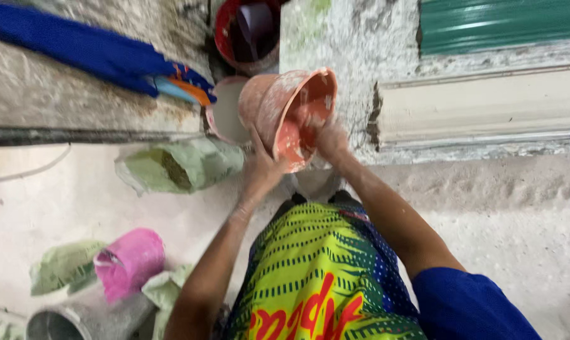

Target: The person scrapes dried plaster residue from the inside of a plastic bucket using a handheld scraper, rotating the bucket as they work. They then dip a wide brush into a bowl of liquid and brush it over a mold surface, and finally hold a long plaster cornice piece while scraping along its edges.

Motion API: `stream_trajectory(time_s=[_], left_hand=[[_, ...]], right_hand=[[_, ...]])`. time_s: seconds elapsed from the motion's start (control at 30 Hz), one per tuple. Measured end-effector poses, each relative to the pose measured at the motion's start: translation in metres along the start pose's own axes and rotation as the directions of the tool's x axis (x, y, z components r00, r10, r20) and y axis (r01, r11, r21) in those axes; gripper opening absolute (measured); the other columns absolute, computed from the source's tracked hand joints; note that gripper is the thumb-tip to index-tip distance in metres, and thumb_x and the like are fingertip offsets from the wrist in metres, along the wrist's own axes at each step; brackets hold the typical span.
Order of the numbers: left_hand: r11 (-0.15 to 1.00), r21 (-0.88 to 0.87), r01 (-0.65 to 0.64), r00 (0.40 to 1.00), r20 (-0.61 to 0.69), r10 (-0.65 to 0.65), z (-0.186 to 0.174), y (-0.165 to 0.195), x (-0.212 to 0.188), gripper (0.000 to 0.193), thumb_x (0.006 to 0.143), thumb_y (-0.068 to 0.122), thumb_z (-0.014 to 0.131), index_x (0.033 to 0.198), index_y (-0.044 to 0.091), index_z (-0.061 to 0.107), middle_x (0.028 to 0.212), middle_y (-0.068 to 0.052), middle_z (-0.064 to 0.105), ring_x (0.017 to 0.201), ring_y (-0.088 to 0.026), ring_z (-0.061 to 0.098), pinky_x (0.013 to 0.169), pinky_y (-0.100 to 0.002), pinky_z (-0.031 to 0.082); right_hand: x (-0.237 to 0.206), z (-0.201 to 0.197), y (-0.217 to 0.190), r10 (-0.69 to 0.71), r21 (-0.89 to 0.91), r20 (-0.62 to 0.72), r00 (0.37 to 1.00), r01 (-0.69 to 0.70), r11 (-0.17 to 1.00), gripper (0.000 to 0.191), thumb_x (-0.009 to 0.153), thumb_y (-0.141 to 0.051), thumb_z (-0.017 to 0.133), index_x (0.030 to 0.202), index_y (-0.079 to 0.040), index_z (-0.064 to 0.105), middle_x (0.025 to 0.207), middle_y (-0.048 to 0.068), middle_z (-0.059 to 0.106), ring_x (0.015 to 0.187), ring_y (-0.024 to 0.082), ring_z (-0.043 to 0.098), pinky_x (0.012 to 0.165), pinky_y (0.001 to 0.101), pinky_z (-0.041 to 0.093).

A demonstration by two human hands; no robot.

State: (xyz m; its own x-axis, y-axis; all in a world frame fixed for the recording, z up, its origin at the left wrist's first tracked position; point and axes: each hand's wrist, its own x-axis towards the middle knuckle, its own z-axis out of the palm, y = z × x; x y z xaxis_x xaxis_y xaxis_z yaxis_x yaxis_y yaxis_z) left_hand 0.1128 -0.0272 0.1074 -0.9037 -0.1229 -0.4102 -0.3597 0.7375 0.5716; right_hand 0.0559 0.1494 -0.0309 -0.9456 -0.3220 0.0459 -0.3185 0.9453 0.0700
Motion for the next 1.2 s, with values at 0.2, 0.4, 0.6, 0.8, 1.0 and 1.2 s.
stream_trajectory(time_s=[0.2, 0.4, 0.6, 0.8, 1.0, 1.2], left_hand=[[0.947, -0.215, -0.239, 0.970, -0.103, 0.221, 0.022, -0.022, -0.003, 0.120, 0.077, 0.020, 0.074, 0.158, -0.002, -0.011, 0.138, -0.036, 0.055, 0.117, -0.048, 0.064, 0.106, -0.051, 0.048], [0.954, -0.299, 0.039, 0.997, -0.045, -0.055, 0.040, -0.039, 0.008, 0.107, 0.086, 0.021, 0.064, 0.159, 0.002, -0.011, 0.145, -0.031, 0.054, 0.126, -0.045, 0.060, 0.104, -0.045, 0.049], [0.964, -0.265, -0.026, 0.985, -0.169, -0.020, 0.078, -0.080, 0.020, 0.095, 0.095, 0.022, 0.055, 0.162, 0.002, -0.008, 0.152, -0.038, 0.042, 0.132, -0.051, 0.054, 0.104, -0.047, 0.051], [0.951, -0.299, 0.082, 0.992, -0.072, -0.108, 0.077, -0.068, 0.026, 0.078, 0.097, 0.028, 0.058, 0.155, 0.000, 0.013, 0.139, -0.036, 0.057, 0.124, -0.046, 0.063, 0.098, -0.049, 0.052], [0.875, -0.484, 0.028, 0.992, -0.097, -0.085, 0.069, -0.055, 0.018, 0.083, 0.094, 0.027, 0.056, 0.160, 0.003, 0.013, 0.136, -0.027, 0.056, 0.117, -0.039, 0.063, 0.092, -0.047, 0.052], [0.708, -0.707, -0.003, 0.988, -0.112, -0.108, 0.084, -0.068, 0.016, 0.060, 0.102, 0.025, 0.054, 0.156, 0.003, 0.039, 0.142, -0.024, 0.060, 0.119, -0.029, 0.060, 0.100, -0.040, 0.049]], right_hand=[[0.001, -0.006, 0.029, -0.369, 0.594, 0.523, 0.768, -0.018, 0.804, 0.023, 0.109, -0.024, 0.051, 0.118, -0.010, 0.067, 0.099, 0.014, 0.076, 0.084, 0.024, 0.073, 0.072, 0.0408, 0.057], [-0.054, -0.014, 0.033, 0.083, 0.379, 0.373, 0.924, -0.233, 0.896, 0.039, 0.097, -0.025, 0.053, 0.134, -0.018, 0.061, 0.090, 0.020, 0.069, 0.070, 0.034, 0.068, 0.052, 0.0461, 0.057], [-0.071, 0.010, 0.030, -0.234, 0.692, 0.499, 0.834, -0.221, 0.687, 0.036, 0.098, -0.025, 0.052, 0.130, -0.012, 0.059, 0.087, 0.019, 0.069, 0.069, 0.033, 0.069, 0.053, 0.0465, 0.058], [-0.074, 0.011, 0.027, -0.024, 0.483, 0.464, 0.886, -0.230, 0.845, 0.034, 0.098, -0.025, 0.052, 0.126, -0.007, 0.057, 0.085, 0.018, 0.069, 0.068, 0.032, 0.070, 0.054, 0.0468, 0.059], [-0.073, 0.010, 0.021, -0.200, 0.569, 0.541, 0.817, -0.180, 0.803, 0.033, 0.098, -0.025, 0.051, 0.121, -0.002, 0.055, 0.082, 0.017, 0.069, 0.067, 0.031, 0.071, 0.056, 0.0472, 0.060], [-0.085, 0.013, 0.002, -0.229, 0.693, 0.478, 0.848, -0.203, 0.691, 0.035, 0.097, -0.029, 0.052, 0.116, 0.000, 0.056, 0.080, 0.016, 0.070, 0.067, 0.031, 0.072, 0.058, 0.0480, 0.059]])
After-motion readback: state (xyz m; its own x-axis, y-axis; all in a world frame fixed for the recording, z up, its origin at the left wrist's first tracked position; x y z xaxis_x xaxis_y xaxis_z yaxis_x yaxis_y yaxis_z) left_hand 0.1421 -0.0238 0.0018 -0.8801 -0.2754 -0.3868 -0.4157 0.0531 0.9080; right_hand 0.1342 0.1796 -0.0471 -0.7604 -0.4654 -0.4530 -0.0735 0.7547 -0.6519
